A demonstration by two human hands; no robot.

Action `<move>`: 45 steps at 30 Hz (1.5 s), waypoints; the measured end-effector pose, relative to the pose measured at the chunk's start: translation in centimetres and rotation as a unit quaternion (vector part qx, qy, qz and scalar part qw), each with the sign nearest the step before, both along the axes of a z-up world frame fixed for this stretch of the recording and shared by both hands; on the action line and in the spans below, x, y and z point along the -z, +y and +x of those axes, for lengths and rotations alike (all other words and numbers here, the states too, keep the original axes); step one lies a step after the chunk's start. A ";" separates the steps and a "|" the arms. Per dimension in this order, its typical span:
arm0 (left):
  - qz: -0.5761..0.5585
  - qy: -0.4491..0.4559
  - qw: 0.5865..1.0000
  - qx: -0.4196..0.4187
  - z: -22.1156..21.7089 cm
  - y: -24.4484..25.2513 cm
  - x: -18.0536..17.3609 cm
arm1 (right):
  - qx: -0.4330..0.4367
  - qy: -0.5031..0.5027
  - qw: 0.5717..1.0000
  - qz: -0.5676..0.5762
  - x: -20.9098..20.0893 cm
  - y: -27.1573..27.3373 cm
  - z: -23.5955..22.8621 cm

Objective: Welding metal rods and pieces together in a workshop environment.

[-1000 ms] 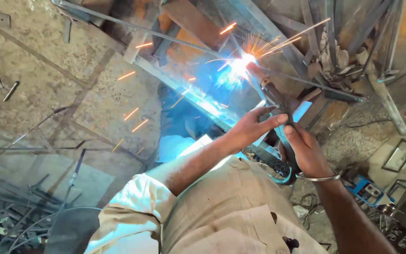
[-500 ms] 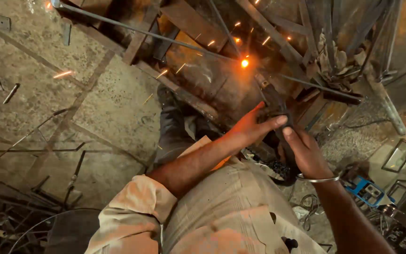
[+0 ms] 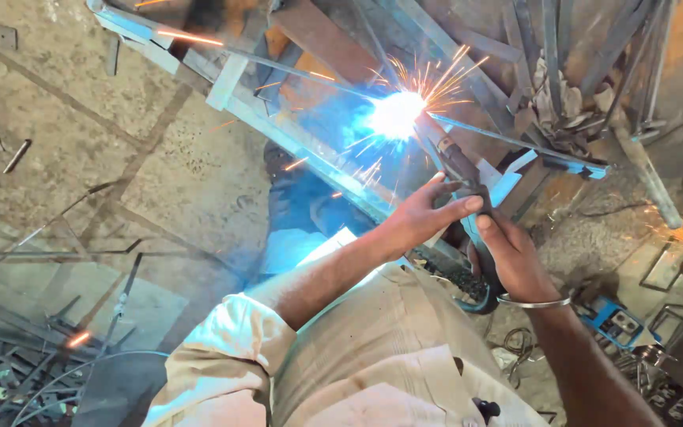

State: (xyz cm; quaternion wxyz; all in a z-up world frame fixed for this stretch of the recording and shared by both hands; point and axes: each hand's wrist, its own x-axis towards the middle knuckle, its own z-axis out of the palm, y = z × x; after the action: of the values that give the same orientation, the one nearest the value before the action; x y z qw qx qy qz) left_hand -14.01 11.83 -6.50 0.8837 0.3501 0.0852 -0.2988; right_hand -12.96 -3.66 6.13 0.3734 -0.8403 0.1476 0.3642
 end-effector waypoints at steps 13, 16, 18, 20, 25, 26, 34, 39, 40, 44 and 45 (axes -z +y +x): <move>0.100 -0.077 0.992 0.005 0.1 -1.2 1.1 | 0.042 -0.010 0.999 0.024 1.1 -1.6 -0.8; 0.088 -0.076 0.993 0.012 0.4 -0.4 -0.1 | 0.047 -0.004 0.999 0.021 1.0 -1.6 -0.8; 0.064 -0.070 0.995 -0.009 0.3 -0.3 -0.3 | 0.039 -0.003 0.999 0.015 1.3 -2.1 -0.8; 0.041 -0.063 0.997 -0.030 0.3 -0.3 -0.3 | 0.030 -0.002 1.000 0.010 1.4 -2.3 -0.7; 0.029 -0.055 0.998 0.004 0.5 0.7 -0.8 | 0.032 0.007 0.999 0.028 0.9 -1.1 -0.3; 0.029 -0.055 0.998 0.004 0.4 0.4 -0.5 | 0.032 0.008 0.999 0.028 1.0 -1.2 -0.4; 0.072 -0.086 0.994 -0.004 0.4 -0.8 0.8 | 0.037 -0.001 0.999 0.008 0.8 -0.7 -0.6; 0.049 -0.075 0.996 -0.004 0.2 -0.4 -0.3 | 0.053 -0.029 0.998 0.025 1.2 -2.3 -1.7; 0.032 -0.072 0.997 -0.004 0.2 -0.2 -0.5 | 0.065 -0.034 0.997 0.038 1.2 -2.5 -2.0; 0.029 -0.050 0.998 0.016 -0.8 0.8 -1.0 | 0.096 -0.044 0.991 0.077 0.7 -2.7 -3.0; 0.063 -0.027 0.997 0.031 -1.1 0.9 -0.7 | 0.109 -0.044 0.988 0.098 0.8 -3.0 -3.3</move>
State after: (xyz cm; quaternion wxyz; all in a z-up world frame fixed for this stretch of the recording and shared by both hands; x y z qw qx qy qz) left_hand -15.08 12.69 -5.78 0.8523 0.4153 0.0689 -0.3105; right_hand -16.26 -6.61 5.34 0.4972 -0.7937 0.1854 0.2973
